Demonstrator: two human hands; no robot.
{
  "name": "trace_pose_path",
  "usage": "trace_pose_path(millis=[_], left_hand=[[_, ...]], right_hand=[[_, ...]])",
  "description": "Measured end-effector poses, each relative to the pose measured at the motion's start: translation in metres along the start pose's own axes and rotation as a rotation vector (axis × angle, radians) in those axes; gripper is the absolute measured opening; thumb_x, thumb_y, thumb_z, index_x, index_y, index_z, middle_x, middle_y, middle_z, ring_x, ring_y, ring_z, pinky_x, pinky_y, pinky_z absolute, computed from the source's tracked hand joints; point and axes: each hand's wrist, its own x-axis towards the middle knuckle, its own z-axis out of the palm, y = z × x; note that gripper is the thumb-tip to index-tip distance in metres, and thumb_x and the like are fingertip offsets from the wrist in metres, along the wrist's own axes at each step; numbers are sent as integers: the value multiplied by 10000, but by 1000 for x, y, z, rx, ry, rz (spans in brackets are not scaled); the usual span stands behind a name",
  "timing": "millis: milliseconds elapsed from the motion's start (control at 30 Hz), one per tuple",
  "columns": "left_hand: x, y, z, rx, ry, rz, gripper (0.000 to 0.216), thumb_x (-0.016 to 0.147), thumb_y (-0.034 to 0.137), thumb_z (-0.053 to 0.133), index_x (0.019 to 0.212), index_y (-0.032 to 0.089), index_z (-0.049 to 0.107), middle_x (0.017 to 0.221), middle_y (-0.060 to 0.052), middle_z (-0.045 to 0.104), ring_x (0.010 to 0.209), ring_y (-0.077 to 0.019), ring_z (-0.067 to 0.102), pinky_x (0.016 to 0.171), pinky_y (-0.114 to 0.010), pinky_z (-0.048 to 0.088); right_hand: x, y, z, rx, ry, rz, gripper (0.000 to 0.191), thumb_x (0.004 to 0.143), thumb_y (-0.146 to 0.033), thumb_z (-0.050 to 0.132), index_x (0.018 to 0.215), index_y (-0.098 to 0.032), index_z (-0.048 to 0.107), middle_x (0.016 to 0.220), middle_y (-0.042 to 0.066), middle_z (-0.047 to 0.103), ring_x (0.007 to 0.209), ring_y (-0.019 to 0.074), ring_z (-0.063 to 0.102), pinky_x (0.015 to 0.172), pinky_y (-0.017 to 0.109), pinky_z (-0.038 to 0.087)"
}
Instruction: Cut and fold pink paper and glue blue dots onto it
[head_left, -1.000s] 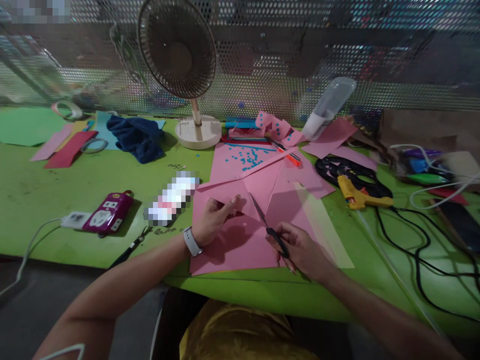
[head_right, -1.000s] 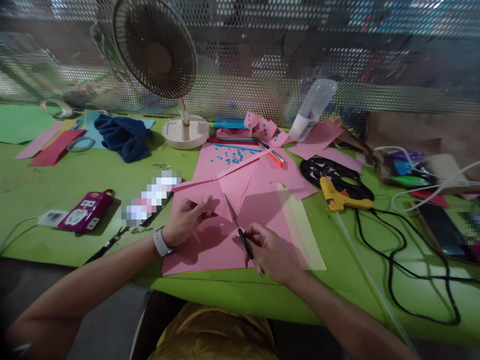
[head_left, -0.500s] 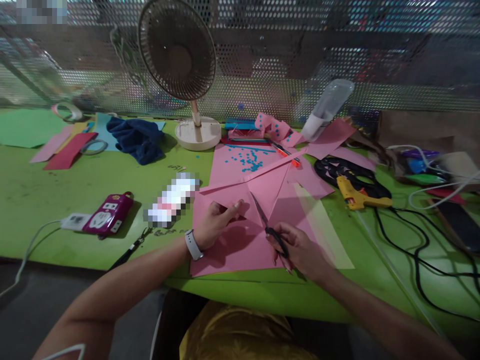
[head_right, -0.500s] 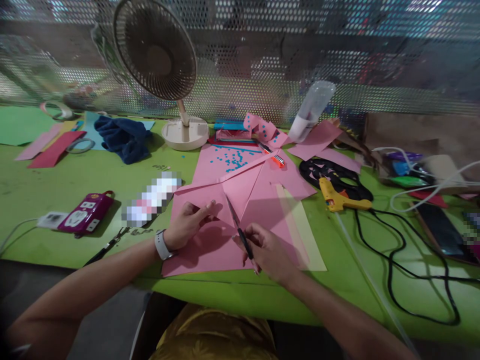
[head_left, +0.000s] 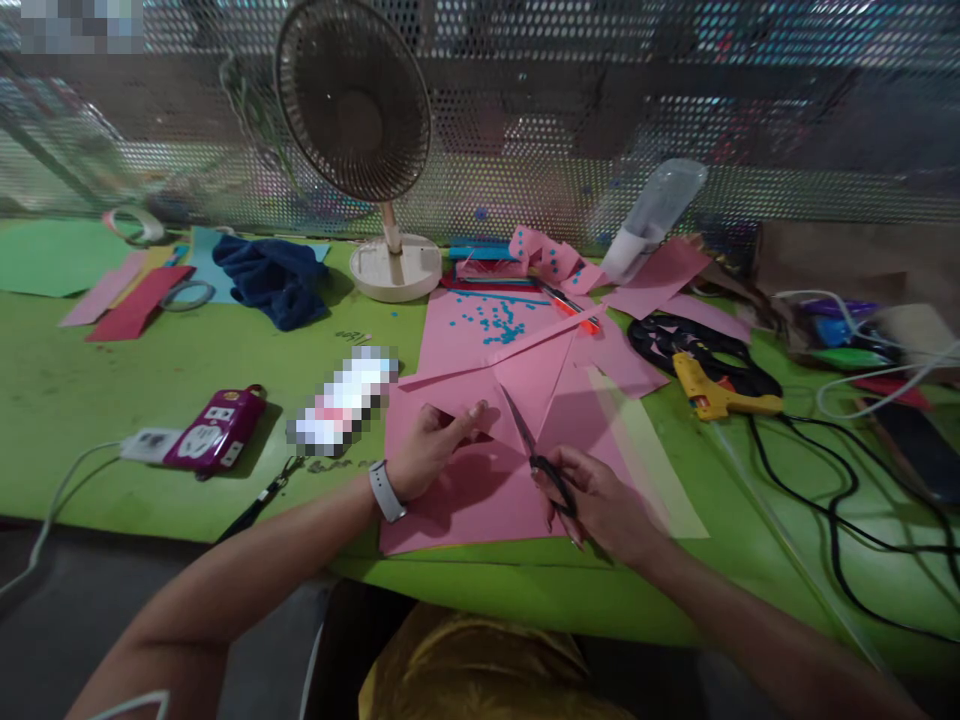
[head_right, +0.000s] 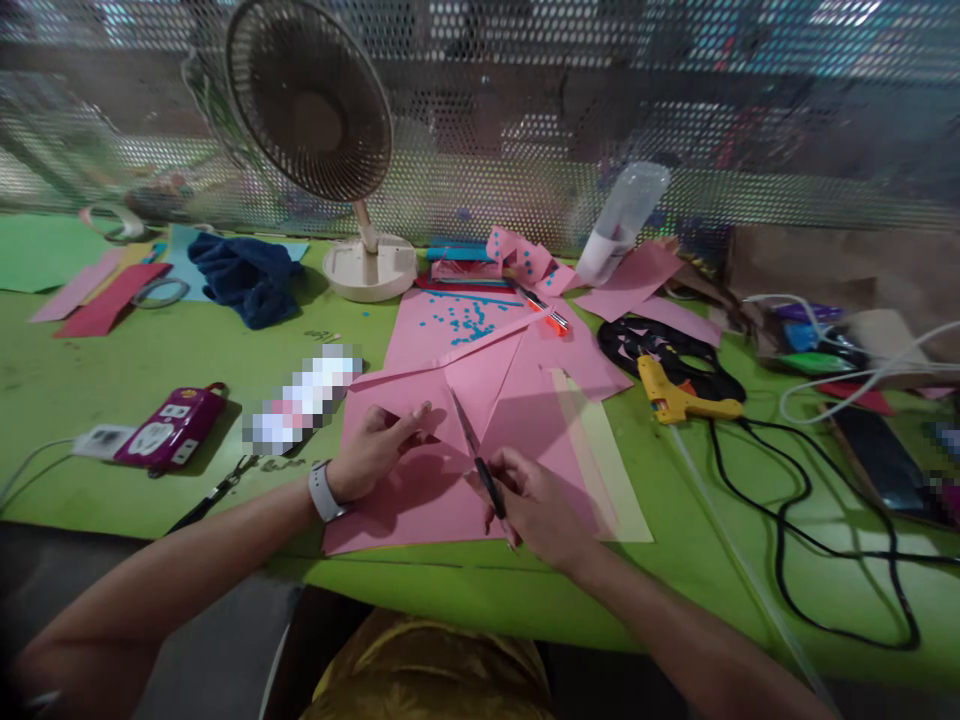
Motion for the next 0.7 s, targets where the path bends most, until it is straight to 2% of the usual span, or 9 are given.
trace_pose_path(millis=[400, 567, 700], left_hand=[[-1, 1, -2, 72, -41, 19, 504, 789, 572, 641, 567, 121, 671, 471, 0, 538, 450, -68, 421, 441, -208, 321], [-3, 2, -1, 80, -70, 17, 485, 802, 554, 640, 595, 117, 682, 558, -43, 638, 504, -95, 521, 442, -202, 330], [-4, 2, -1, 67, -93, 13, 478, 813, 544, 636, 602, 118, 688, 550, -46, 638, 503, -102, 532, 432, -203, 323]], right_hand=[[0, -1, 2, 23, -2, -19, 344, 817, -479, 663, 818, -216, 441, 594, -72, 610, 331, 34, 419, 318, 150, 310], [0, -2, 3, 43, -8, -24, 374, 806, -511, 664, 816, -216, 435, 606, -64, 612, 338, 39, 424, 326, 163, 326], [-1, 0, 2, 20, 4, -21, 388, 799, -540, 658, 826, -218, 444, 606, -60, 614, 346, 42, 421, 328, 164, 326]])
